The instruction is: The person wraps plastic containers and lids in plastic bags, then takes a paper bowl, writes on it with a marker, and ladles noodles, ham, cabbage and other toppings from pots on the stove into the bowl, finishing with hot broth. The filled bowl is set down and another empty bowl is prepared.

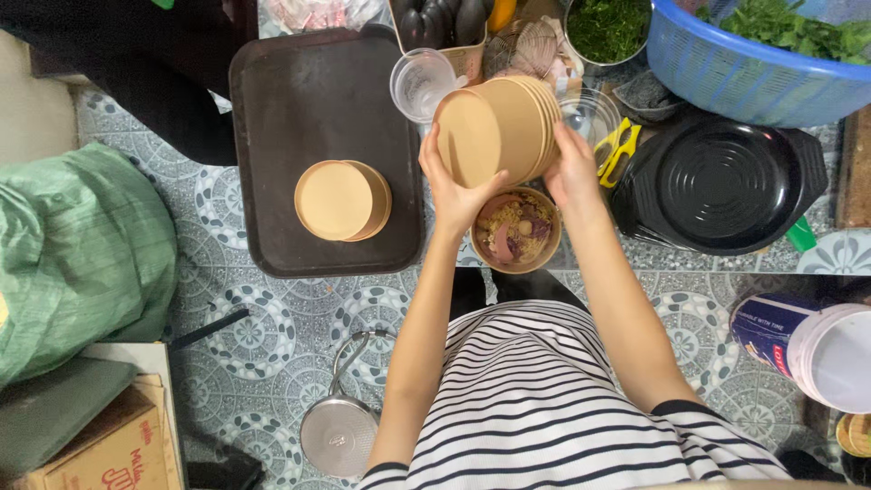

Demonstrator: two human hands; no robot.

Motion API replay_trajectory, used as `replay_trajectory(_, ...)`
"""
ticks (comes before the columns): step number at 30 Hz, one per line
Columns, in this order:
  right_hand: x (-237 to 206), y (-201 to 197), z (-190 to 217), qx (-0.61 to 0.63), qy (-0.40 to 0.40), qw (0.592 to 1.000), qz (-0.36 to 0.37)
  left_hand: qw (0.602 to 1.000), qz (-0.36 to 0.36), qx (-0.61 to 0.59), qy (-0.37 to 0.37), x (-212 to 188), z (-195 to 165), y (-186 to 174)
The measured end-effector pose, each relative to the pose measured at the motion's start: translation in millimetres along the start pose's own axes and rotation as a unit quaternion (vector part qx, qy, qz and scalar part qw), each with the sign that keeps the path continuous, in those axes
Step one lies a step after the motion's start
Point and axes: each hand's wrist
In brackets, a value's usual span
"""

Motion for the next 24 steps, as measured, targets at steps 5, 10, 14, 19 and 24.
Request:
replay_trajectory(5, -50.2, 18.9, 35.4, -0.091, -0.120, 0.985, -0.084, 0.971, 0.040, -0.232, -0.044, -12.0, -22.1, -4.8)
replay_trajectory(10, -84.2, 23.6, 74.6, -0.190, -0.293, 0.925, -0.147, 0.951, 0.042, -0.304, -0.035, -26.9, -63.7, -27.1)
replay_trajectory(14, -89.5, 28.6, 102.5, -0.132, -0.287, 0.945, -0.089, 0.940, 0.030, -0.338, -0.040, -16.4, -78.0, -49.2)
replay_trajectory(19, -79.8, 22.5, 90.4, -0.061, -0.227, 0.964, -0.127, 0.896, -0.002, -0.431, -0.109, -21.3, -68.9, -62.2)
replay_trajectory(24, -59.7, -7.5, 66.0, -0.062, -0.180, 0.973, -0.133, 0.853, -0.087, -0.483, -0.177, -51.7, -25.8, -92.4)
Point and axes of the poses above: each hand's wrist, its own x-axis towards the middle knuckle, its own y-axis out of the palm, z = x × y
